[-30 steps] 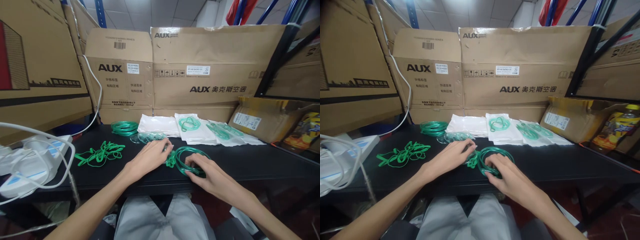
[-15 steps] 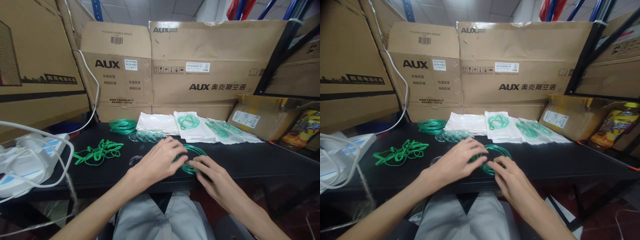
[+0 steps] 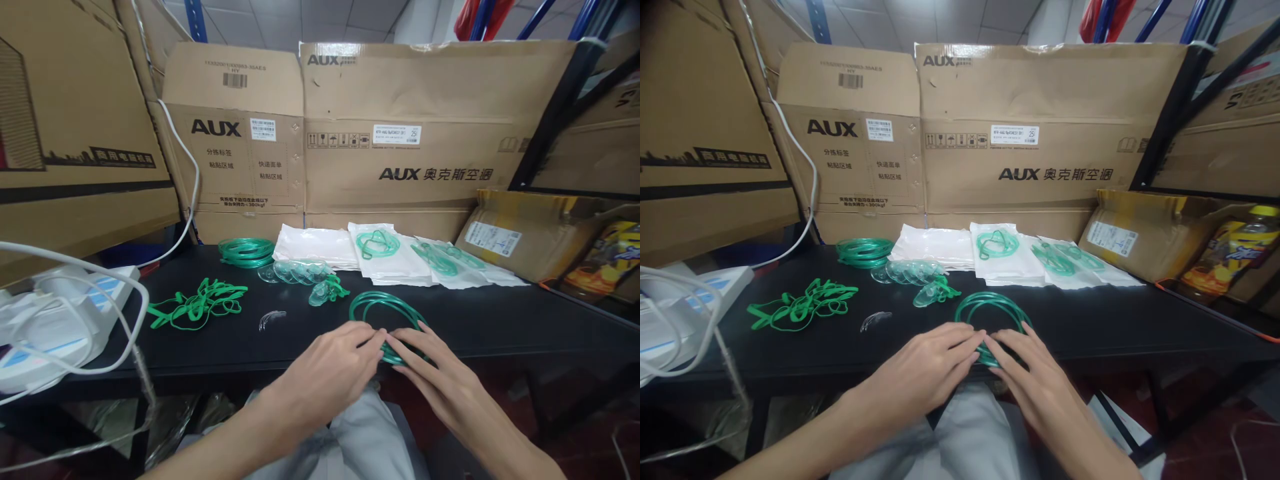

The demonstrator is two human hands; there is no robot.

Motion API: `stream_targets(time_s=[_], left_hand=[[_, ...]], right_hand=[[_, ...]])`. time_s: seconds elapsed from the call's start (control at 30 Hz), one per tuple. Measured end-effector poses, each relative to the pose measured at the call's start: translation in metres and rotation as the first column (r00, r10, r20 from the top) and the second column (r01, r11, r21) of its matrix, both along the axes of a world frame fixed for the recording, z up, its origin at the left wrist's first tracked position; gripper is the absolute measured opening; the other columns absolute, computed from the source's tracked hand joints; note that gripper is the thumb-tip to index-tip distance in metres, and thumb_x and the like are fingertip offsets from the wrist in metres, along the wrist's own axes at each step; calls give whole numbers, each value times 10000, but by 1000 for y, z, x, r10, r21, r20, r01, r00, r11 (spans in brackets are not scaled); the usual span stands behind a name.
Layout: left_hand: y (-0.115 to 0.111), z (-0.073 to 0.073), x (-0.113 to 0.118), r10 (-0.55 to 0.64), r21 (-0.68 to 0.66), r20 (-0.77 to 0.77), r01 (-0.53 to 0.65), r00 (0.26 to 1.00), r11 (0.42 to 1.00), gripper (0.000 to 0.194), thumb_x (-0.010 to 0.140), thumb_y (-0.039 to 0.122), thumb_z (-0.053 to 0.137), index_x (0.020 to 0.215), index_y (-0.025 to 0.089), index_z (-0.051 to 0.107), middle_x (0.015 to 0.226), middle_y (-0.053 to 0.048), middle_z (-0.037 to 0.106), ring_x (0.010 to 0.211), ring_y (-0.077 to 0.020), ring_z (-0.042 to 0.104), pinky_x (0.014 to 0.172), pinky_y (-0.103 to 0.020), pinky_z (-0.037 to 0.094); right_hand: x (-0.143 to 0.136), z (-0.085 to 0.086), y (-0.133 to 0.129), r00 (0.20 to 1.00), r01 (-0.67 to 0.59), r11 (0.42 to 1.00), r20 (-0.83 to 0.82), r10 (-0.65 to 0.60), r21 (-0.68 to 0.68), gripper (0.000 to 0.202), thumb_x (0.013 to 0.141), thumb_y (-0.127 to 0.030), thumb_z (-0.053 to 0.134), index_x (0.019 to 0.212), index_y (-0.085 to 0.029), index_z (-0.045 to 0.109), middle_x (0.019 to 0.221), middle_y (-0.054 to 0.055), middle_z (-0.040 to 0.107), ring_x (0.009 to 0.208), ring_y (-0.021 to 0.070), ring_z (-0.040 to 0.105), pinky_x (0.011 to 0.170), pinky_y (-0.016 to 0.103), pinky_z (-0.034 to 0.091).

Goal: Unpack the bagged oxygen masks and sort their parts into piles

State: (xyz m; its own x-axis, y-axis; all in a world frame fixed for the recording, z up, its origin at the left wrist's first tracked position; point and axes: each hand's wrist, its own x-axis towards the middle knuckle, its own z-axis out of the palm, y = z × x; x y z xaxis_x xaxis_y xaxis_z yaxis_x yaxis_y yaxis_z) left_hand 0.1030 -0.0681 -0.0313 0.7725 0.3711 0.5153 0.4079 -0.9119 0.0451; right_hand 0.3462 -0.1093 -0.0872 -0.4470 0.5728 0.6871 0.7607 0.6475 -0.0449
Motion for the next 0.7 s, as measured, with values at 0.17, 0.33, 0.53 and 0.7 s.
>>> stream_targets(time_s=[0.17, 0.33, 0.53, 0.7], left_hand=[[-34, -15, -7, 9, -323, 401, 132, 916, 937, 239, 1015, 230, 514, 1075, 172, 738, 1100, -61, 770, 1010, -185, 699, 971, -324, 556], [-50, -37, -3, 342, -957, 282, 241, 896, 158, 538, 938, 635, 561, 1117, 168, 758, 1057, -117, 776, 774, -201, 722, 640, -292, 552], [-47, -45, 16, 572, -847, 367, 518, 733, -120, 783, 694, 773, 745, 1067, 85, 755, 1010, -160, 759, 783, -203, 741, 789, -303, 559], [-46, -45, 17, 617, -786, 442, 613, 651, -84, 650, 711, 699, 793, 986, 111, 756, 897, -96, 731, 830, -202, 719, 887, -343, 569]], right_hand=[[-1, 4, -8, 995, -11, 999, -99, 14, 34, 623, 981, -87, 573, 1534, -357, 476, 1225, 67, 669, 1216, 224, 631, 1159, 520, 474], [-10, 5, -17, 992, -63, 996, -104, 70, 63, 534, 977, -84, 583, 1480, -258, 556, 1184, 83, 653, 1169, 205, 639, 1171, 464, 464], [-16, -1, -24, 990, -135, 988, -18, 137, 77, 492, 968, -42, 554, 1438, -183, 595, 1182, 94, 646, 1188, 190, 611, 1241, 458, 360], [-23, 5, -29, 992, -123, 986, 10, 123, 110, 433, 993, -126, 566, 1418, -192, 617, 1155, 78, 687, 1165, 171, 646, 1238, 383, 360]])
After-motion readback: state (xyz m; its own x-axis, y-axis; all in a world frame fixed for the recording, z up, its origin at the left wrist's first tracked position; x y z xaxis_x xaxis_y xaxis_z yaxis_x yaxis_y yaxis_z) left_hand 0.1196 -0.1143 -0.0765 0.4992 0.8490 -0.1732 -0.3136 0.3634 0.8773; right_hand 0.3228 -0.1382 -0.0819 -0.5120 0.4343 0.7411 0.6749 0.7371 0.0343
